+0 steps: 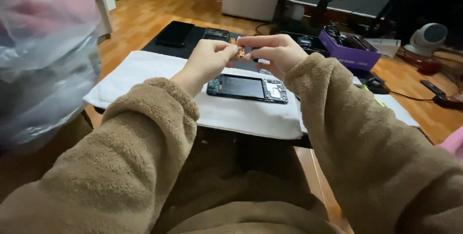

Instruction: Carefully disassembling a smartphone using a screwdriver and pry tools on a workspace.

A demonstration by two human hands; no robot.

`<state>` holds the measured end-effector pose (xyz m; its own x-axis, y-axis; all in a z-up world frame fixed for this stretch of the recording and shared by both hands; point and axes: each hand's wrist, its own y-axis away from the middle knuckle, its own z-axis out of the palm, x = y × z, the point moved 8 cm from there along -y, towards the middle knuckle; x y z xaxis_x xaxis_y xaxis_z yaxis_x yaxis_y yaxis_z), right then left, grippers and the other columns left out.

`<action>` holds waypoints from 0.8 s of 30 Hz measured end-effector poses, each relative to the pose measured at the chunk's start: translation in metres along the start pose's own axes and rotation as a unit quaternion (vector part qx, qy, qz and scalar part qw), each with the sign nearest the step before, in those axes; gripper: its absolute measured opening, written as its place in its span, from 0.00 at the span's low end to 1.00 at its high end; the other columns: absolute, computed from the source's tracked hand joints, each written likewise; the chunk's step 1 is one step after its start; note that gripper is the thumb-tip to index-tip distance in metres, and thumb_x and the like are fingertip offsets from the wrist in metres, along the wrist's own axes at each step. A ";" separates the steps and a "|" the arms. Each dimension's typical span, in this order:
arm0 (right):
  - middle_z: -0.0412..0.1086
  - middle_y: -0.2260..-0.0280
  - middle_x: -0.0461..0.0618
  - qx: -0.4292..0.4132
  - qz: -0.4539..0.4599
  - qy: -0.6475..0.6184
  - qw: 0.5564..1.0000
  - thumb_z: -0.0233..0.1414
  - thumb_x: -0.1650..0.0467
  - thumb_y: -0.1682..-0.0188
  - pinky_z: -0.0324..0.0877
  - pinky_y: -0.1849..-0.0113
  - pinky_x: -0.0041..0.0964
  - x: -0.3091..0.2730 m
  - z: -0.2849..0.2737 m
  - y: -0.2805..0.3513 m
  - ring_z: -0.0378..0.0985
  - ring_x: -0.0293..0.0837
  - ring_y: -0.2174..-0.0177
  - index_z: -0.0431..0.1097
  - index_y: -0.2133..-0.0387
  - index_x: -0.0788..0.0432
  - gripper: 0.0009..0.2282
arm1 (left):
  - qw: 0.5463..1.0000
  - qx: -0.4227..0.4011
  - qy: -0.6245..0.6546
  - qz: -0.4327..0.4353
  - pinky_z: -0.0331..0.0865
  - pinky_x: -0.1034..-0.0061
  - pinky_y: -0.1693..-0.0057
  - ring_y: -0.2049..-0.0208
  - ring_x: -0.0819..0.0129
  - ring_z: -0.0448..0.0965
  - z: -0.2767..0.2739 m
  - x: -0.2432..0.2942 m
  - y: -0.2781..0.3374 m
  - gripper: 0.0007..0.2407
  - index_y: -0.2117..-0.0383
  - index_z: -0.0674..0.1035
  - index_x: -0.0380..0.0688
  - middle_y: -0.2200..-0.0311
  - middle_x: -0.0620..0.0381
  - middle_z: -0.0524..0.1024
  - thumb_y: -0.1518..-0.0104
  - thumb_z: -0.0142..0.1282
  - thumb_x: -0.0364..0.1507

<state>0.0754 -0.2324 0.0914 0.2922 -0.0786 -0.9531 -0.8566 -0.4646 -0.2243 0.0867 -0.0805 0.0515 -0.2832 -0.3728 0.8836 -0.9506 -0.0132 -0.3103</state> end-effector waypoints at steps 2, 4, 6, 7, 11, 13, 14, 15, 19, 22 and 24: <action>0.71 0.47 0.63 0.003 0.009 -0.005 1.000 0.46 0.83 0.53 0.73 0.62 0.34 0.003 -0.004 0.003 0.81 0.46 0.60 0.69 0.45 0.67 0.21 | 0.999 0.010 0.036 -0.021 0.77 0.78 0.58 0.64 0.74 0.86 0.001 0.005 0.007 0.11 0.60 0.86 0.56 0.68 0.65 0.85 0.39 0.55 0.41; 0.72 0.47 0.64 0.005 0.019 -0.010 1.000 0.45 0.83 0.52 0.72 0.61 0.37 0.008 -0.007 0.005 0.80 0.48 0.60 0.71 0.45 0.66 0.20 | 0.996 0.020 0.071 -0.044 0.77 0.80 0.60 0.66 0.74 0.86 -0.001 0.006 0.012 0.11 0.60 0.86 0.53 0.68 0.63 0.85 0.38 0.54 0.40; 0.72 0.47 0.64 0.005 0.028 -0.024 0.999 0.45 0.83 0.52 0.71 0.60 0.39 0.011 -0.008 0.006 0.80 0.48 0.59 0.70 0.45 0.67 0.20 | 0.992 0.017 0.109 -0.054 0.76 0.82 0.62 0.67 0.76 0.85 -0.003 0.007 0.015 0.11 0.59 0.85 0.49 0.68 0.63 0.85 0.39 0.56 0.38; 0.72 0.47 0.64 0.005 0.028 -0.024 0.999 0.45 0.83 0.52 0.71 0.60 0.39 0.012 -0.008 0.007 0.80 0.48 0.59 0.70 0.45 0.67 0.20 | 0.992 0.016 0.109 -0.054 0.76 0.82 0.62 0.67 0.76 0.85 -0.003 0.007 0.015 0.11 0.59 0.85 0.49 0.68 0.63 0.85 0.39 0.56 0.38; 0.74 0.51 0.66 0.034 0.031 -0.025 0.999 0.48 0.83 0.52 0.75 0.56 0.40 0.016 -0.010 0.005 0.81 0.55 0.57 0.72 0.47 0.67 0.18 | 0.992 0.016 0.115 -0.042 0.77 0.79 0.58 0.65 0.72 0.85 -0.002 0.013 0.019 0.10 0.56 0.84 0.45 0.67 0.57 0.85 0.38 0.57 0.34; 0.74 0.52 0.67 0.041 0.027 -0.021 0.999 0.49 0.83 0.51 0.76 0.55 0.41 0.017 -0.008 0.005 0.82 0.56 0.56 0.72 0.48 0.67 0.17 | 0.992 0.017 0.114 -0.045 0.78 0.78 0.57 0.64 0.71 0.86 0.002 0.010 0.020 0.10 0.56 0.84 0.45 0.66 0.57 0.85 0.38 0.57 0.33; 0.75 0.53 0.67 0.045 0.017 -0.012 0.999 0.50 0.83 0.51 0.77 0.55 0.41 0.017 -0.005 0.006 0.82 0.56 0.56 0.73 0.49 0.67 0.17 | 0.991 0.021 0.124 -0.048 0.79 0.80 0.58 0.65 0.72 0.86 0.003 0.006 0.019 0.10 0.56 0.84 0.44 0.68 0.57 0.85 0.40 0.59 0.33; 0.75 0.54 0.67 0.049 0.007 -0.003 0.999 0.51 0.83 0.52 0.77 0.54 0.41 0.016 -0.003 0.007 0.83 0.55 0.56 0.74 0.50 0.67 0.16 | 0.989 0.026 0.134 -0.050 0.79 0.81 0.59 0.66 0.73 0.86 0.005 0.002 0.018 0.11 0.55 0.83 0.43 0.69 0.57 0.85 0.41 0.62 0.33; 0.77 0.57 0.66 0.059 -0.003 0.026 0.998 0.54 0.81 0.51 0.78 0.53 0.40 0.024 -0.005 0.004 0.84 0.53 0.57 0.75 0.52 0.67 0.13 | 0.986 0.016 0.153 -0.059 0.80 0.80 0.56 0.64 0.71 0.87 0.012 -0.015 0.009 0.11 0.53 0.82 0.40 0.65 0.52 0.85 0.40 0.60 0.29; 0.79 0.64 0.64 0.116 0.028 0.042 0.992 0.63 0.76 0.56 0.81 0.60 0.34 0.031 -0.014 0.001 0.86 0.49 0.66 0.76 0.54 0.67 0.15 | 0.984 0.012 0.174 -0.021 0.81 0.80 0.58 0.68 0.71 0.87 0.002 -0.008 0.012 0.10 0.55 0.81 0.37 0.67 0.49 0.84 0.42 0.60 0.24; 0.79 0.67 0.62 0.104 0.057 0.059 0.991 0.65 0.74 0.57 0.83 0.64 0.33 0.034 -0.007 0.000 0.86 0.47 0.70 0.78 0.57 0.64 0.14 | 0.989 0.013 0.145 -0.013 0.81 0.79 0.57 0.66 0.70 0.87 -0.008 0.000 0.021 0.10 0.57 0.82 0.37 0.66 0.48 0.85 0.44 0.60 0.23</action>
<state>0.0886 -0.2414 0.0607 0.2260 -0.2291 -0.9468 -0.9524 -0.2560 -0.1653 0.0656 -0.0732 0.0483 -0.2877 -0.0910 0.9534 -0.9552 -0.0454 -0.2926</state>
